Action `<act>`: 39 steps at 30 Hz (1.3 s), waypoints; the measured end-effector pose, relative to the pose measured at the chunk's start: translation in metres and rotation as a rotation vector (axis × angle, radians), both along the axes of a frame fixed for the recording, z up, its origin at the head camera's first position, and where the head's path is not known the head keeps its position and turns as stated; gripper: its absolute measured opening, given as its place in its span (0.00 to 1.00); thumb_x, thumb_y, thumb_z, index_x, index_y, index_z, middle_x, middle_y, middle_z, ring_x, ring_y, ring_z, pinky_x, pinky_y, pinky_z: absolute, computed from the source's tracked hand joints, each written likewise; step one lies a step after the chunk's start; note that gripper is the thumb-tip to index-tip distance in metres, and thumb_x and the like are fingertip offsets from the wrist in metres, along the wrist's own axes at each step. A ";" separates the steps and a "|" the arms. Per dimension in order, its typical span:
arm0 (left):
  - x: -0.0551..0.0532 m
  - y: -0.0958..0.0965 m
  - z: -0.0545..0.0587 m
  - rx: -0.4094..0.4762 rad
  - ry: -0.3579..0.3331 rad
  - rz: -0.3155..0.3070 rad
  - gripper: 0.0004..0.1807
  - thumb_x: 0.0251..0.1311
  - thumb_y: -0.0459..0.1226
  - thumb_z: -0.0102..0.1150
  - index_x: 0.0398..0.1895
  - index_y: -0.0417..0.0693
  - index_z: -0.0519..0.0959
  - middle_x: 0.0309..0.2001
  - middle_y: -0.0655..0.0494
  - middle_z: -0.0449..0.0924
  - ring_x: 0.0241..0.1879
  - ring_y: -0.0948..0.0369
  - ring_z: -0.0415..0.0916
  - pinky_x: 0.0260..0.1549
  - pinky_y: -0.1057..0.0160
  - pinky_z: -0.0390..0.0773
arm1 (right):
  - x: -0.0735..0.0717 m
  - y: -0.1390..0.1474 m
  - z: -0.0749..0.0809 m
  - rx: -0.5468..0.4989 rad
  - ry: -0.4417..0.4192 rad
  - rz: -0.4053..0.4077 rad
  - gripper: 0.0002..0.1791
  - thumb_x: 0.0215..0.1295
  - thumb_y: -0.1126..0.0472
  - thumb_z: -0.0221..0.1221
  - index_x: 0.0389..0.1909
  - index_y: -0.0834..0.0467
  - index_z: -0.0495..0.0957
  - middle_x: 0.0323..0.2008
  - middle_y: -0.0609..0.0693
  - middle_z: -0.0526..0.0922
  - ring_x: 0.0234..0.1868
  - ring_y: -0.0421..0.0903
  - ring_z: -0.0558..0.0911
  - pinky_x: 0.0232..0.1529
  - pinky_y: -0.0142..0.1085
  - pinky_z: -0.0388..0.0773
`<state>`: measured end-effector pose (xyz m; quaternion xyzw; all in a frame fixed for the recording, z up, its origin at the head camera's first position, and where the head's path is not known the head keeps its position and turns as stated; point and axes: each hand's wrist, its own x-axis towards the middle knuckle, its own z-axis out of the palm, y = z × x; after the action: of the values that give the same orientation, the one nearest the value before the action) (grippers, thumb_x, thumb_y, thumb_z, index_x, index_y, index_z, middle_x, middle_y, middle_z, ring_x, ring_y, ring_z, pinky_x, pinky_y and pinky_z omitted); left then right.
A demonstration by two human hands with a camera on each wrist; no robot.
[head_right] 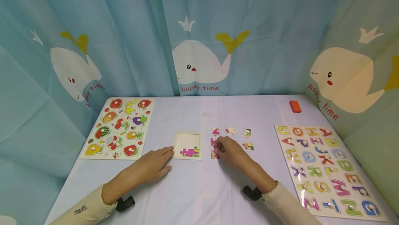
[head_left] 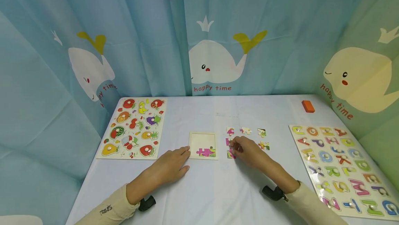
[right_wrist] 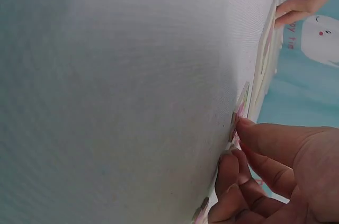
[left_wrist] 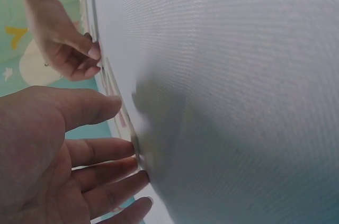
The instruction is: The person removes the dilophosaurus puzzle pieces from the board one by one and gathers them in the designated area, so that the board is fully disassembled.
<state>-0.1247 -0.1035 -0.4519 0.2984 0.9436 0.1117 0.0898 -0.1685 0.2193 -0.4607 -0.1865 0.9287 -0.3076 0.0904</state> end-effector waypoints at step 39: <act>0.000 0.001 -0.001 0.000 0.006 -0.007 0.29 0.73 0.43 0.62 0.71 0.35 0.74 0.74 0.42 0.72 0.73 0.48 0.72 0.68 0.45 0.75 | 0.004 -0.080 0.001 0.006 0.013 0.141 0.11 0.67 0.69 0.70 0.46 0.61 0.79 0.39 0.50 0.78 0.40 0.43 0.77 0.43 0.33 0.80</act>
<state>-0.1243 -0.1030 -0.4529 0.3020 0.9428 0.1106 0.0872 -0.1648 0.1394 -0.4597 -0.2532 0.9147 -0.2966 0.1062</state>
